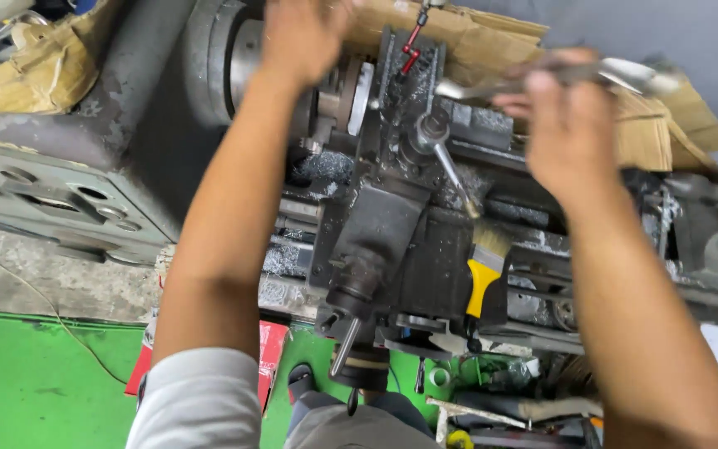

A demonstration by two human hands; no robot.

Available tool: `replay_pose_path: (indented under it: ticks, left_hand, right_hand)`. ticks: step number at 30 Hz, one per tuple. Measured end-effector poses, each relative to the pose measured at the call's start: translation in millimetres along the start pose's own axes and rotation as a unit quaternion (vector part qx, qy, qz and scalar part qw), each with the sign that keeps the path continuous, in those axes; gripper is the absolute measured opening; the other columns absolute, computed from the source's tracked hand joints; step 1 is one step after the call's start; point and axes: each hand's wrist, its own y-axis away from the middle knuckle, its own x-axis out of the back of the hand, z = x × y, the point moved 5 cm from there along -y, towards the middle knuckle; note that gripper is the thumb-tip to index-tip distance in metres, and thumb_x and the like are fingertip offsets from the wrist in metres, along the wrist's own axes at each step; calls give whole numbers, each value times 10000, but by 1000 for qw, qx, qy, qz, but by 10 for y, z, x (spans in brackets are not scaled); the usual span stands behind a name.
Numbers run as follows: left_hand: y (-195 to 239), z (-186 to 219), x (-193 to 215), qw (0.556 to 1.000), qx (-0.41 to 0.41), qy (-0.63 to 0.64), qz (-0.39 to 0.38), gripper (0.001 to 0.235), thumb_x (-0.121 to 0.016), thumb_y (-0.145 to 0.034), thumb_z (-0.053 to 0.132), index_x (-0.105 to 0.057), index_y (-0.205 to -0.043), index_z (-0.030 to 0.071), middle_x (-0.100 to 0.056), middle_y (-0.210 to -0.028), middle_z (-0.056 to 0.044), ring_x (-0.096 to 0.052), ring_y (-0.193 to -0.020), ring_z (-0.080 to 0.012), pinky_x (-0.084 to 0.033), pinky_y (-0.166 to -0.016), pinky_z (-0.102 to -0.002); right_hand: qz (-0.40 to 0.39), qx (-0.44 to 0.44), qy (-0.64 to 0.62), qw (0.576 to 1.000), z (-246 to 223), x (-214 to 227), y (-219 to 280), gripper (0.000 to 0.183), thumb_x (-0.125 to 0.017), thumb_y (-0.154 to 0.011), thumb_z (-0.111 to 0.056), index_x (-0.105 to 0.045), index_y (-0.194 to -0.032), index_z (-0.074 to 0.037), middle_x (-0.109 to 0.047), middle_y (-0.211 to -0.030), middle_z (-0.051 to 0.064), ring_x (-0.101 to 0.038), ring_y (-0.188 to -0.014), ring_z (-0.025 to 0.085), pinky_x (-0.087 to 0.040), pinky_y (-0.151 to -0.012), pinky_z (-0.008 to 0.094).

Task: Calibrating a lathe by setting up a dial indicator and tightening the tool post with a wrench.

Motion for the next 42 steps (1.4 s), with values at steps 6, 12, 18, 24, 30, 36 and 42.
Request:
replay_pose_path:
  ticks: [6, 12, 18, 24, 30, 36, 42]
  left_hand:
    - [369, 340, 231, 990, 38, 63, -122, 746, -243, -1051, 619, -407, -1566, 104, -338, -1625, -198, -260, -1501, -410, -184, -1193, -565]
    - [221, 323, -129, 994, 24, -43, -100, 559, -371, -1091, 451, -485, -1437, 27, -620, -1302, -232, -537, -1227, -444, -430, -1021, -564]
    - [338, 386, -6, 993, -65, -73, 69, 345, -376, -1081, 268, -602, -947, 45, -671, -945, -166, -550, -870, -351, -456, -755, -485]
    - [341, 402, 31, 990, -79, -71, 97, 339, -419, -1084, 331, -584, -937, 74, -631, -914, -136, -514, -872, -353, -418, -770, -481]
    - [344, 415, 44, 987, -79, -78, 112, 317, -428, -1072, 313, -599, -931, 87, -645, -912, -120, -522, -885, -333, -412, -789, -460]
    - [355, 425, 60, 986, -81, -78, 121, 330, -395, -1072, 307, -593, -926, 87, -661, -920, -130, -529, -892, -331, -407, -783, -453]
    - [345, 431, 47, 989, -58, -80, 113, 292, -447, -1054, 297, -592, -917, 84, -679, -951, -144, -557, -937, -352, -427, -789, -467]
  right_hand:
    - [-88, -72, -18, 993, 561, -610, -521, 197, -403, -1135, -175, -492, -1161, -1, -641, -1190, 218, -730, -975, 268, -648, -840, 342]
    - [-145, -76, -62, 985, 722, -863, -612, 188, -406, -1129, -190, -505, -1155, -32, -655, -1193, 192, -748, -980, 292, -652, -846, 351]
    - [-165, -86, -74, 980, 768, -944, -636, 207, -413, -1130, -216, -514, -1150, -36, -661, -1193, 171, -764, -987, 281, -659, -851, 335]
    - [-172, -68, -75, 980, 723, -943, -598, 219, -393, -1131, -202, -485, -1169, -7, -624, -1240, 238, -737, -1011, 338, -649, -872, 372]
    - [-172, -49, -82, 980, 662, -951, -570, 166, -423, -1130, -173, -463, -1145, -12, -629, -1247, 253, -744, -995, 316, -649, -839, 353]
    - [-207, -49, -8, 977, 425, -1007, -625, 53, -587, -931, -44, -601, -959, -86, -740, -1112, 117, -731, -1002, 213, -574, -825, 401]
    - [-181, -225, 24, 957, 419, -1031, -798, 87, -547, -1066, -128, -593, -996, -108, -748, -985, 91, -796, -912, 162, -638, -655, 249]
